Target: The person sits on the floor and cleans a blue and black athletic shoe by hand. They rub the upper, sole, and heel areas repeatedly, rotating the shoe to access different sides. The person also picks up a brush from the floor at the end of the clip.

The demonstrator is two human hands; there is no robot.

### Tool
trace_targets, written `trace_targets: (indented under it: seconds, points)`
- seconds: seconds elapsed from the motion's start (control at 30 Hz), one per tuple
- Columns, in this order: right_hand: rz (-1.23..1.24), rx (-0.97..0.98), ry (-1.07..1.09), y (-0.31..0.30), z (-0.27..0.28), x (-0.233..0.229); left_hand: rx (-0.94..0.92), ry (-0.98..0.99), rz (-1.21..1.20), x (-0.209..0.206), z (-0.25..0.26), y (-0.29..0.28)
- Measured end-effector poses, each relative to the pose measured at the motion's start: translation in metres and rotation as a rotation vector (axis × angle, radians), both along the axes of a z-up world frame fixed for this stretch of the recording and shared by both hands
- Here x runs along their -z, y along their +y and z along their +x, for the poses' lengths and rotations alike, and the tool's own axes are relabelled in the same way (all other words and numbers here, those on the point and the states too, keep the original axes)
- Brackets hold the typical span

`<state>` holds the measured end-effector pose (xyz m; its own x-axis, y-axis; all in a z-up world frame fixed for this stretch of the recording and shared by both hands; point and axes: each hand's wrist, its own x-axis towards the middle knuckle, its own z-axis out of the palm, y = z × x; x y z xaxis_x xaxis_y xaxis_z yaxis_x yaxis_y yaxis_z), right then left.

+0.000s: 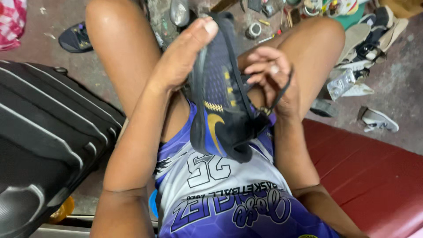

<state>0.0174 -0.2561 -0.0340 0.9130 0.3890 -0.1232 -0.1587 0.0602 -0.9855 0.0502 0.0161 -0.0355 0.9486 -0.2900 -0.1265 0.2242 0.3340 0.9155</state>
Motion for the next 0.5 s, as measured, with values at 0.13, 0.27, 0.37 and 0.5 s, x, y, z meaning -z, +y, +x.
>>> trace_targets:
  seconds: [0.13,0.27,0.37,0.5]
  points:
    - [0.012,0.087,-0.277,-0.006,0.013,-0.05,0.098,-0.053,-0.121,0.002,-0.002,-0.026]
    - [-0.35,-0.031,-0.708,0.017,0.02,-0.095,0.117,-0.148,0.072,-0.016,-0.005,-0.029]
    - [-0.605,-0.128,-0.987,0.028,0.016,-0.107,0.108,-0.17,0.201,-0.033,-0.006,-0.028]
    - [-0.713,-0.187,-1.215,0.028,0.016,-0.098,0.137,-0.025,0.028,-0.036,-0.011,-0.03]
